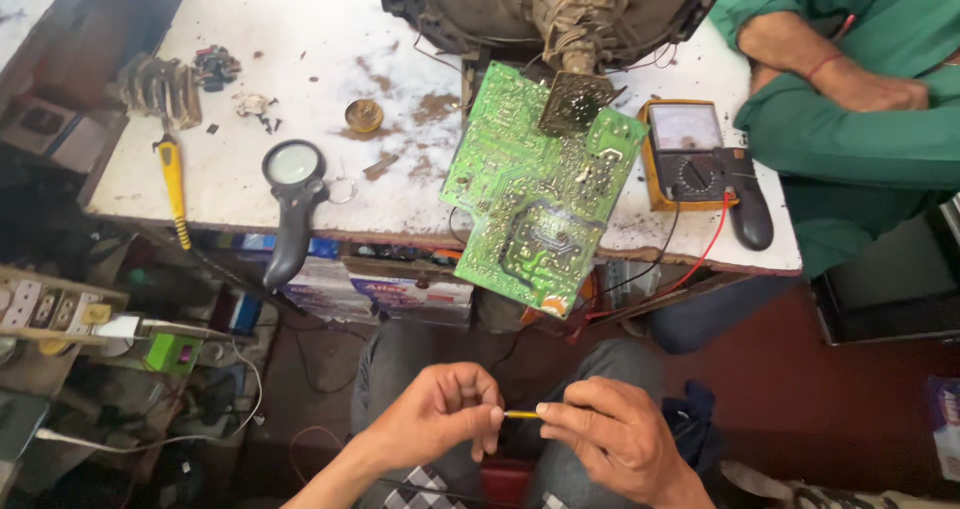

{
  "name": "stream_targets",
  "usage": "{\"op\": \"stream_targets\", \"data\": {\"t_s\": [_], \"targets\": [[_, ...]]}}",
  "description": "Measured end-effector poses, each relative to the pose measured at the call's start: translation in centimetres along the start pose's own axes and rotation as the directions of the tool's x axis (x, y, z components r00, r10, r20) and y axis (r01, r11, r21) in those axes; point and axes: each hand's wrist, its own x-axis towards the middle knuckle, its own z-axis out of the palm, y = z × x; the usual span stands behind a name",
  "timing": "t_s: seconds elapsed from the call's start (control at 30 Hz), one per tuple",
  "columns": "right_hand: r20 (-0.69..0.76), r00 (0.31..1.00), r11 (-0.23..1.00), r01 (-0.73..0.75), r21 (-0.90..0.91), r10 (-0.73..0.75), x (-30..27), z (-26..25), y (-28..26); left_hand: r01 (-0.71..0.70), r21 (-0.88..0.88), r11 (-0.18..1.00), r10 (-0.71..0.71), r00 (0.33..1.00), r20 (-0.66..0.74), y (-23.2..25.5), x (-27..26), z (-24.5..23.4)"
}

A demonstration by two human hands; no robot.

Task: The person uses a multimeter and a screwdriver to test and scrape a green circuit board. They also use a magnifying glass to inspect specific areas of the board while seated at a cluttered workbench.

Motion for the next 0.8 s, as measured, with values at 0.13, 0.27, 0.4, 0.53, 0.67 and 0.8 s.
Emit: {"op": "stream_targets", "data": {"t_s": [0.13, 0.27, 0.4, 0.53, 0.67, 0.8], "targets": [[0.041, 0.999, 0.994, 0.034, -0.1, -0.031, -0.3, -1.1, 0.7, 0.069, 0.187, 0.98, -0.061, 0.997, -0.044, 0.6, -0.2, 0.6], [-0.171, 0.977, 0.948, -0.168, -0.271, 0.125, -0.3, -2.9, 1.6, 0.077, 0.227, 0.971, -0.033, 0.981, -0.189, 1.1, -0.2, -0.8], [-0.37, 0.826, 0.837, -0.514, -0.187, 0.425, 1.0, -3.4, 2.4, 0.083, 0.324, 0.942, 0.029, 0.945, -0.325, 0.4, 1.0, -3.0], [-0.404, 0.839, 0.859, -0.47, -0.202, 0.364, 3.7, -2.1, 4.1, 0.117, 0.517, 0.848, 0.182, 0.852, -0.49, -1.7, 4.0, -3.3], [-0.38, 0.866, 0.881, -0.423, -0.212, 0.325, 5.8, -1.4, 5.3, 0.002, 0.49, 0.872, 0.286, 0.811, -0.51, -3.4, 6.7, -2.0], [-0.346, 0.877, 0.871, -0.428, -0.242, 0.334, 6.4, -1.5, 5.9, -0.227, 0.232, 0.946, 0.313, 0.829, -0.464, -3.4, 8.9, -0.4]]}}
